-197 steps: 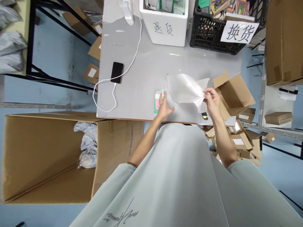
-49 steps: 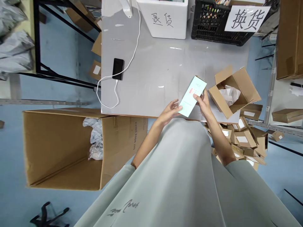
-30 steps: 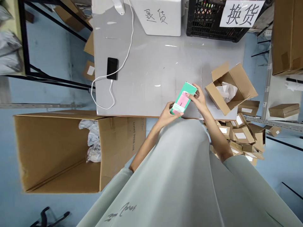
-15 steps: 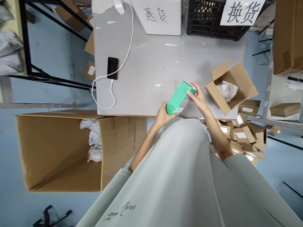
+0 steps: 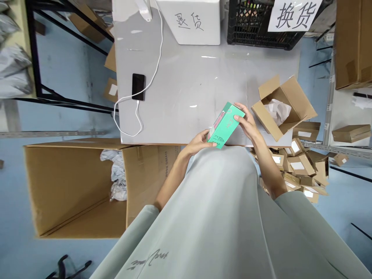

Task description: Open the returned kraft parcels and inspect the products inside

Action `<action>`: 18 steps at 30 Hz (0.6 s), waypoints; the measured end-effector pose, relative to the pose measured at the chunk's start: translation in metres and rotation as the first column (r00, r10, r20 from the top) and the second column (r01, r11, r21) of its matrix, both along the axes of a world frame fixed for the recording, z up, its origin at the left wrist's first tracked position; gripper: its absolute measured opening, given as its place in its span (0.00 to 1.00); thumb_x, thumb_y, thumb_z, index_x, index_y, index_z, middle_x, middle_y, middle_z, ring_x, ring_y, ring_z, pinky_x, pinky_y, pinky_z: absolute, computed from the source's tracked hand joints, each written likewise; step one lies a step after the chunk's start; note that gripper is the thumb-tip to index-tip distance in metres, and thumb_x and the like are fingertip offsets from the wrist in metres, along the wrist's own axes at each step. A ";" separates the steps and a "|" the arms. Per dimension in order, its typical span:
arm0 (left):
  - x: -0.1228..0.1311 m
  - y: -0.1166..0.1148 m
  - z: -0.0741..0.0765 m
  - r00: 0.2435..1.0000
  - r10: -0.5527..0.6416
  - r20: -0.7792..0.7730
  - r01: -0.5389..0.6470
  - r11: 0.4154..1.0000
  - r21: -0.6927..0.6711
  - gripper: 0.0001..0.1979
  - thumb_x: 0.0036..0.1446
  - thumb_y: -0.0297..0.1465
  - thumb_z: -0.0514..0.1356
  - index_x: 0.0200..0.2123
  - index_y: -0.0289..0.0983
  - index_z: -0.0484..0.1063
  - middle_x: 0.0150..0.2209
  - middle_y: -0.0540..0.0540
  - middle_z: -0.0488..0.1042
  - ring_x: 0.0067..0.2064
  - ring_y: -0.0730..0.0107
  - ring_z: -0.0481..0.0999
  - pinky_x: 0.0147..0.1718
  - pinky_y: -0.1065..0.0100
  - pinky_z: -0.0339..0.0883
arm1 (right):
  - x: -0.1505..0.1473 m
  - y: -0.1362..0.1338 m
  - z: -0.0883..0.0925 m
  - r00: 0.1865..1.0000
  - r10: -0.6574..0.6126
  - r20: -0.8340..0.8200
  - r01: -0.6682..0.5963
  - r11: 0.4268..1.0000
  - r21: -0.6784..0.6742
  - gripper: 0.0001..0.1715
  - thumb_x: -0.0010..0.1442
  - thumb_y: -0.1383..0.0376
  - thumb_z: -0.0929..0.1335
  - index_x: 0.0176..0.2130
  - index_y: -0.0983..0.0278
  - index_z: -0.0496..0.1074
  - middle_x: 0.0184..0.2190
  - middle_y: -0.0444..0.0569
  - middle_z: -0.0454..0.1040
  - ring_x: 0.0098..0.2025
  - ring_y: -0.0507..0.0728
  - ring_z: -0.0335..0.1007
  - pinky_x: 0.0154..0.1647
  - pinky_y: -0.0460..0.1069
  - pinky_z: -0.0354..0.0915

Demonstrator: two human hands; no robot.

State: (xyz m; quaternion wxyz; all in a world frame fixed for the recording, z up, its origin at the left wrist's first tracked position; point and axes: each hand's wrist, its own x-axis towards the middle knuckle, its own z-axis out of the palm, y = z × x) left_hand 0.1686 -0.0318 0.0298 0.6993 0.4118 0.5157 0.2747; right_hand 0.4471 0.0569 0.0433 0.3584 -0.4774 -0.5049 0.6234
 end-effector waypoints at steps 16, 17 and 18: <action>-0.018 -0.001 -0.002 1.000 0.021 -0.006 -0.021 1.000 -0.003 0.51 0.43 0.54 0.85 0.68 0.44 0.79 0.71 0.31 0.79 0.71 0.31 0.79 0.65 0.39 0.79 | 0.000 -0.007 0.002 1.000 -0.003 -0.007 0.003 1.000 0.001 0.56 0.56 0.30 0.82 0.72 0.50 0.75 0.72 0.54 0.77 0.76 0.75 0.72 0.76 0.72 0.74; -0.020 0.000 -0.004 0.999 -0.031 0.020 0.032 0.999 -0.027 0.48 0.43 0.52 0.86 0.65 0.43 0.81 0.66 0.32 0.82 0.67 0.33 0.83 0.63 0.40 0.80 | -0.001 -0.007 0.005 1.000 0.021 -0.016 -0.021 1.000 0.006 0.57 0.55 0.30 0.82 0.72 0.50 0.75 0.72 0.54 0.77 0.76 0.75 0.71 0.77 0.72 0.73; -0.020 0.000 -0.005 0.998 -0.064 0.031 0.065 0.997 -0.038 0.46 0.43 0.50 0.86 0.63 0.42 0.82 0.62 0.34 0.85 0.63 0.35 0.85 0.61 0.41 0.82 | -0.002 -0.007 0.007 0.999 0.041 -0.025 -0.041 0.999 0.010 0.58 0.54 0.29 0.82 0.73 0.50 0.75 0.73 0.54 0.77 0.76 0.75 0.71 0.77 0.72 0.72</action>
